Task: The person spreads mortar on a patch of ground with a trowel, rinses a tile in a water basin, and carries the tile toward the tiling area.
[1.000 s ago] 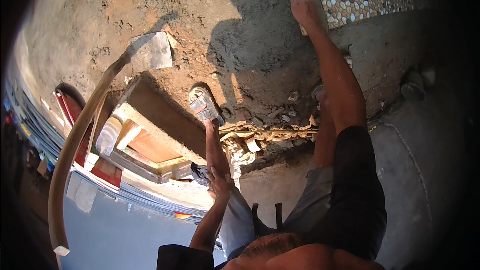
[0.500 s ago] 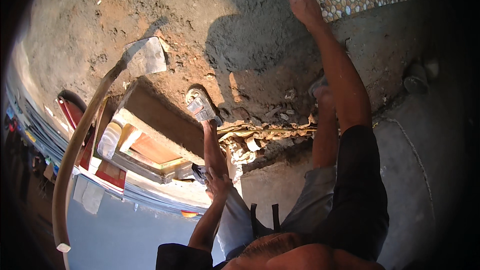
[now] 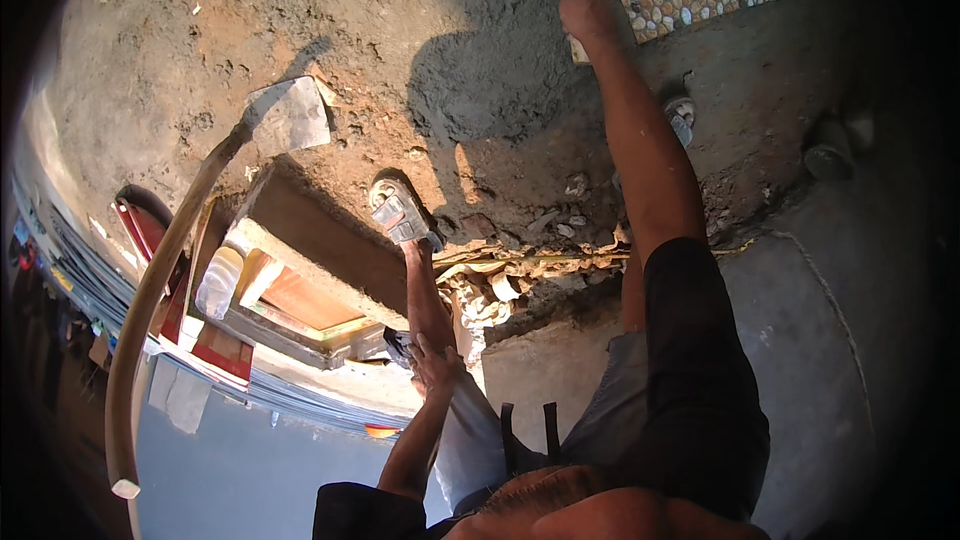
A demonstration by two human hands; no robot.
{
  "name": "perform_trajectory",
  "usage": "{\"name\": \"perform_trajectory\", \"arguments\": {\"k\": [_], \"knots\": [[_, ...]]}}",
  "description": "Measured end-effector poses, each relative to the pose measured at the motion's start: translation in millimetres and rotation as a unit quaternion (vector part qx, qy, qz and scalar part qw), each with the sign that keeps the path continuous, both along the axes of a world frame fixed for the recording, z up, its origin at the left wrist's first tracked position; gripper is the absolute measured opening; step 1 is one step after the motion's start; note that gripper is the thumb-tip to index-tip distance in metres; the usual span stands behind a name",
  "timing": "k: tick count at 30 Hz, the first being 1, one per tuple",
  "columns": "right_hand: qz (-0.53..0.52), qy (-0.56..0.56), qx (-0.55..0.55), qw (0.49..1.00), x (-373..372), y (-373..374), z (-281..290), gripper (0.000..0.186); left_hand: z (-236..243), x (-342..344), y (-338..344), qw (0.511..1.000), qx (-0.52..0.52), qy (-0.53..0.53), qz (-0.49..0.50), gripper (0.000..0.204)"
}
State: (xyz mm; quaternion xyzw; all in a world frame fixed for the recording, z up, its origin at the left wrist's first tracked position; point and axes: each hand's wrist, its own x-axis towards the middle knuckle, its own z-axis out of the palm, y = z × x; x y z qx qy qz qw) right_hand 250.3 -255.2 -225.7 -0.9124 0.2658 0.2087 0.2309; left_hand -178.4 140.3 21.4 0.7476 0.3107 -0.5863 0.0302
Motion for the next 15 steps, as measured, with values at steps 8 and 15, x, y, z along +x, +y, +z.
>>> {"name": "perform_trajectory", "arguments": {"k": [8,15], "knots": [[0.068,0.069,-0.058,0.994,-47,2,-2,0.044,5,7,-1,1.000,-0.006,0.003,0.013,0.079],[-0.042,0.053,0.029,0.997,-36,24,26,0.029,2,-3,3,1.000,0.005,0.009,0.006,0.079]]}}
